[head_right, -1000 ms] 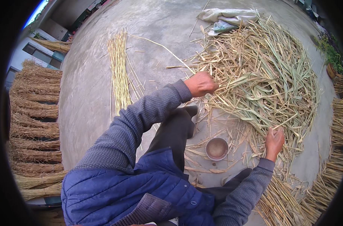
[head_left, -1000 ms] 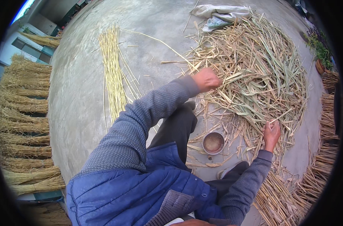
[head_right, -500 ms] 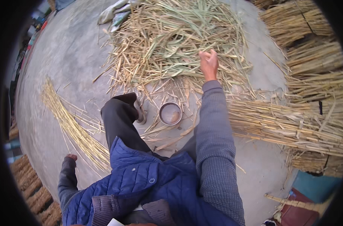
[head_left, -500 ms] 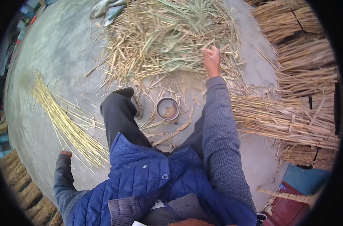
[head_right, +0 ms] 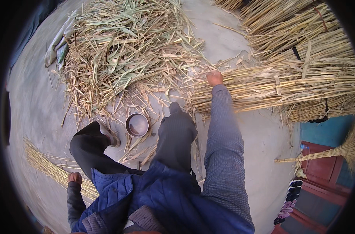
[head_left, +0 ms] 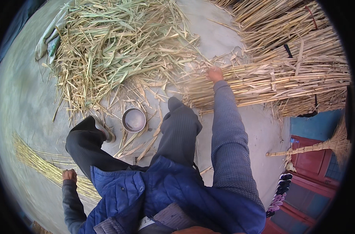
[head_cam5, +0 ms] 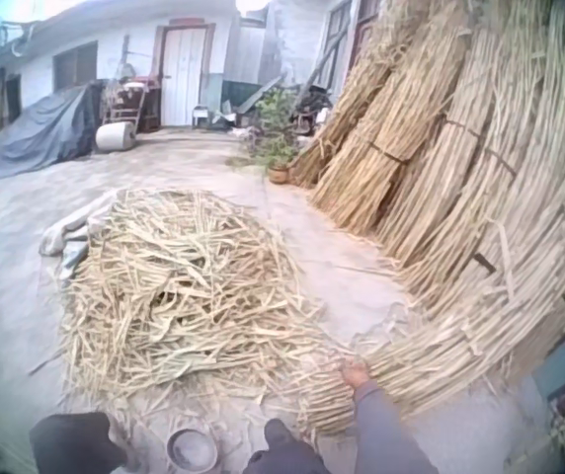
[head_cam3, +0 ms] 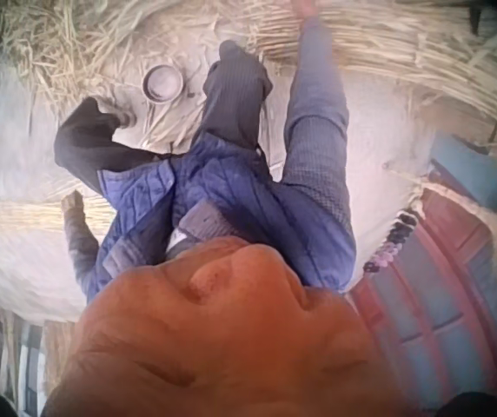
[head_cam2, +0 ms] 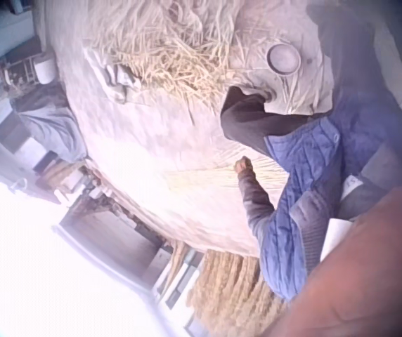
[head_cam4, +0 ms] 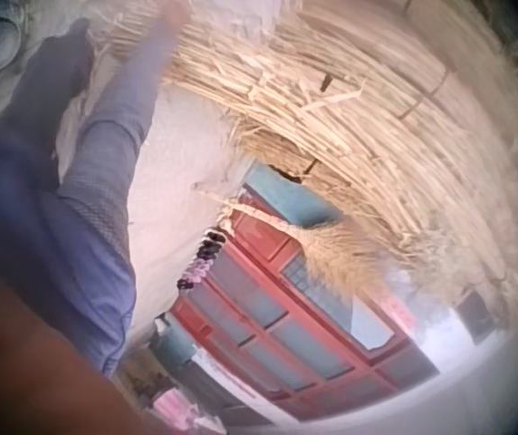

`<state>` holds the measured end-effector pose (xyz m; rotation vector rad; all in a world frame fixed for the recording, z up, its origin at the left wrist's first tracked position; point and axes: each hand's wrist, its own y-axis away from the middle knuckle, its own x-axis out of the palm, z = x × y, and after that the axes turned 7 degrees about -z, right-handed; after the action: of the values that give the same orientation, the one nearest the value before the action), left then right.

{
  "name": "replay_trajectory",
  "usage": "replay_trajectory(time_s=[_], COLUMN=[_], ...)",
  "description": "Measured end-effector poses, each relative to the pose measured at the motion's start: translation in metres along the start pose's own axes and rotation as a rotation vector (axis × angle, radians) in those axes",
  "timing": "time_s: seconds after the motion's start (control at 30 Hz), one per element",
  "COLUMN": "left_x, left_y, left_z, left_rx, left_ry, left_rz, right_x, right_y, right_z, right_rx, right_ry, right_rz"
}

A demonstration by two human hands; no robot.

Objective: The person sits on the floor and repeatedly strips the fibrous material from long palm leaves by hand. They pull the fibers off each leaf and place the cleaned stems into a growing pile on the right side of the frame.

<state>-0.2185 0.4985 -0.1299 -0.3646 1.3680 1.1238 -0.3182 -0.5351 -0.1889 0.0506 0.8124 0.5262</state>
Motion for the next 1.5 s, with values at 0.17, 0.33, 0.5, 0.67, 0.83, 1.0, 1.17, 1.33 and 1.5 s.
replay_trajectory(time_s=[0.17,0.33,0.5,0.67,0.83,1.0,1.17,1.33,1.5], left_x=[-0.036,-0.036,-0.050,-0.074,-0.097,-0.206,-0.343,-0.376,-0.358], left_y=[-0.034,-0.032,-0.035,-0.040,-0.072,-0.164,-0.254,-0.311,-0.340], left_z=[-0.045,-0.045,-0.048,-0.057,-0.050,-0.066,-0.170,-0.228,-0.218], left_rx=[-0.070,-0.060,-0.089,-0.108,-0.199,-0.015,0.331,0.614,0.597], left_ry=[0.092,0.250,0.332,0.463,0.353,0.358,0.473,0.669,1.074], left_rz=[0.075,0.073,0.091,0.053,0.095,-0.408,-0.811,-0.710,-0.731], right_x=[-0.073,-0.103,-0.101,-0.098,-0.084,-0.038,0.020,0.055,0.068], right_y=[-0.028,-0.054,-0.068,-0.041,0.020,0.105,0.199,0.259,0.272], right_z=[-0.042,-0.040,-0.039,-0.006,0.072,0.169,0.254,0.301,0.310], right_rx=[-0.128,-0.079,0.007,-0.091,-0.244,-0.371,-0.508,-0.563,-0.533], right_ry=[0.146,0.131,-0.078,-0.630,-0.850,-0.847,-0.870,-0.902,-0.920], right_rz=[-0.550,-0.688,-0.708,-0.753,-0.346,0.089,0.391,0.439,0.415])
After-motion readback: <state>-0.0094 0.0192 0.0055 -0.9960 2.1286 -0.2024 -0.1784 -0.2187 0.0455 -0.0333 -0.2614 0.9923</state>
